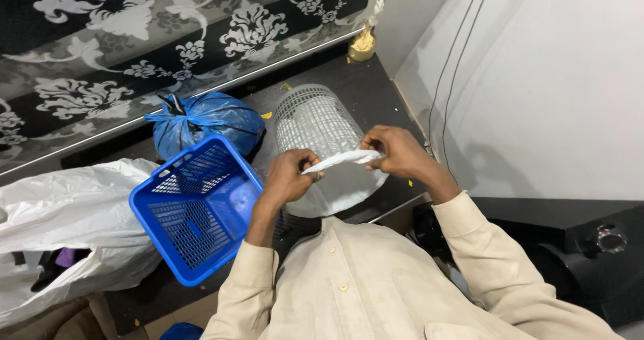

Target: Insert a plastic liner into a wire mesh basket and a blue plastic crate.

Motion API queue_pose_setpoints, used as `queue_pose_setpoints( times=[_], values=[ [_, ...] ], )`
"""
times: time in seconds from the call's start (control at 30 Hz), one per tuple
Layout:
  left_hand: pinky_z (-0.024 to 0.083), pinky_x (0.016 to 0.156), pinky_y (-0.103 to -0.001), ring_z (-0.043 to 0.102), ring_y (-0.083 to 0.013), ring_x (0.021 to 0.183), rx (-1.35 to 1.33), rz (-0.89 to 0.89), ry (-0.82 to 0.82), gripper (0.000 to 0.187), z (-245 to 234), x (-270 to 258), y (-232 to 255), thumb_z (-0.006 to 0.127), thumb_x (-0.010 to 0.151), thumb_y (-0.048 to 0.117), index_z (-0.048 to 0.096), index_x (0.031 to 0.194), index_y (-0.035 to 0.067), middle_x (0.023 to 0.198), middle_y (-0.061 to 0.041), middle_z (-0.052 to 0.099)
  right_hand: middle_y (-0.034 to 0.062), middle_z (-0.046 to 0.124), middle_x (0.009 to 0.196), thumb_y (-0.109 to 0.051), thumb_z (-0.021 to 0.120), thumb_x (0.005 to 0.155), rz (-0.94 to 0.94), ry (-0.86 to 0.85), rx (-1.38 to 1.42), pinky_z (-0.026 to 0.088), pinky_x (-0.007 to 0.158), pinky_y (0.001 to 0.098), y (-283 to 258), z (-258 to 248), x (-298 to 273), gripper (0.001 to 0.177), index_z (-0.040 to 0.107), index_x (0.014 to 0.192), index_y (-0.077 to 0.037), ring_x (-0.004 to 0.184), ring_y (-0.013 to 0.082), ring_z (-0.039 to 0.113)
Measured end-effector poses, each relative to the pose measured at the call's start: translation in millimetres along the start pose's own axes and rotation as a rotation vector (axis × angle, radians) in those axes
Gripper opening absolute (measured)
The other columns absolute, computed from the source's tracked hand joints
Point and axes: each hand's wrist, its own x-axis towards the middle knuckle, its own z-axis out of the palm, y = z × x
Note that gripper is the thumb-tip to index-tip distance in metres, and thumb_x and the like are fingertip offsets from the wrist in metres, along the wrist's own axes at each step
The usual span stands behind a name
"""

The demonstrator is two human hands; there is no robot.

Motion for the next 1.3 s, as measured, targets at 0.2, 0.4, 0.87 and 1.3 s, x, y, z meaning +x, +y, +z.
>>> queue_pose_setpoints(
  times=[0.2,0.4,0.87,1.3],
  values=[
    [0.049,0.066,-0.037,0.065,-0.0220,0.068,0.001,0.051,0.008,0.020,-1.8,-4.1,-5.3,0.086,0.069,0.014,0.075,0.084,0.005,0.074,-0.008,0.068,0.0076,0.067,0.083,-0.008,0.086,0.067,-0.042,-0.052,0.023,0.047,0.065,0.0400,16.2,15.2,6.0,0.031,0.065,0.088,-0.002,0.071,0.0247,0.062],
    [0.051,0.071,-0.039,0.068,-0.0251,0.077,0.097,-0.026,0.049,0.026,-8.8,-11.0,0.7,0.088,0.070,0.018,0.077,0.091,0.008,0.085,-0.009,0.071,0.0087,0.060,0.072,-0.008,0.087,0.065,-0.052,-0.180,0.029,0.043,0.062,0.0391,14.9,18.7,10.9,0.031,0.063,0.083,-0.002,0.065,0.0248,0.056],
    [0.051,0.081,-0.045,0.068,-0.0330,0.091,0.201,0.251,0.099,0.028,2.9,-1.6,32.3,0.086,0.068,0.013,0.072,0.091,0.007,0.091,-0.012,0.072,0.0050,0.061,0.069,-0.007,0.089,0.064,-0.034,-0.175,0.121,0.043,0.060,0.0371,5.4,19.9,18.1,0.032,0.064,0.082,-0.002,0.064,0.0175,0.054],
    [0.050,0.074,-0.047,0.066,-0.0375,0.082,0.148,0.215,-0.005,0.014,8.0,0.0,7.6,0.078,0.076,0.009,0.073,0.088,0.004,0.086,-0.017,0.069,0.0068,0.066,0.088,-0.008,0.095,0.052,-0.126,0.032,0.050,0.050,0.065,0.0353,-7.3,13.0,2.5,0.044,0.070,0.088,-0.003,0.074,0.0204,0.063]
  ],
)
